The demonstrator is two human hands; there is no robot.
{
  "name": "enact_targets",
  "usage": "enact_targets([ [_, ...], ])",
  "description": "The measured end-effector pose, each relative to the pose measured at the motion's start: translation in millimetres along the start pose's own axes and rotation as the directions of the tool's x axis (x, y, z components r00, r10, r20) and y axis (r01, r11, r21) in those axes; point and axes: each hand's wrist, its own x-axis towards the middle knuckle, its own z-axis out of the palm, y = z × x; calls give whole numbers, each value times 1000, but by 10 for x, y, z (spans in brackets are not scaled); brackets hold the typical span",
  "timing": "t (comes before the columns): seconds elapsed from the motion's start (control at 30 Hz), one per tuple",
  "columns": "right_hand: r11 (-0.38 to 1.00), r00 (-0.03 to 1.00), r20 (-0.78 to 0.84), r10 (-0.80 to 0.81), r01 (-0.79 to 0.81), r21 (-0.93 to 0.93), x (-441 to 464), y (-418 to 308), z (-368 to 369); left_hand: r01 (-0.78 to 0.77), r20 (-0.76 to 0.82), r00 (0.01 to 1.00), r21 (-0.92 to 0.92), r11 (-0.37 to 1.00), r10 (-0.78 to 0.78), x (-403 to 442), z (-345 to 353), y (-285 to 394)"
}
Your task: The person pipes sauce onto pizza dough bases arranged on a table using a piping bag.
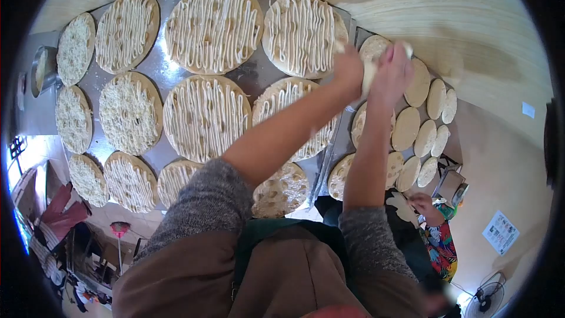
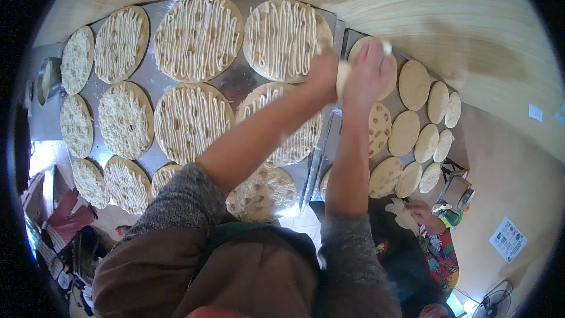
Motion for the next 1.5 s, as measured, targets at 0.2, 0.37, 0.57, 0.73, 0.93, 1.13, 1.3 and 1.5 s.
enact_targets([
  [0.2, 994, 994, 22, 108, -109, 12, -120, -3, -187, 15, 93, 996, -30, 999, -12, -40, -139, -254],
  [0.37, 997, 997, 39, -60, 58, 58, 444, -23, 278, -63, 27, 998, 40, 997, 62, 255, 259, 352],
  [0.57, 1000, 1000, -29, 3, -3, -20, 102, 9, -101, -62, 75, 995, 34, 998, 59, 21, 44, -111],
  [0.73, 996, 996, 32, 86, -87, 37, -54, -25, -229, 9, 123, 992, -44, 999, -3, -15, -61, -346],
  [0.93, 999, 997, 54, -46, 45, 18, 391, -105, 140, -46, 118, 992, -7, 999, 46, 339, 347, 203],
  [1.13, 996, 994, 65, 83, -84, 16, -20, -55, -262, 20, 150, 989, -13, 1000, -18, -66, 52, -147],
  [1.3, 1000, 1000, -7, 8, -8, -18, 230, -49, -87, -27, 98, 995, 32, 999, 24, 150, 266, -47],
  [1.5, 999, 1000, -4, -2, 2, -35, 321, 61, -130, -2, 134, 991, -24, 1000, 5, 311, 276, -156],
])
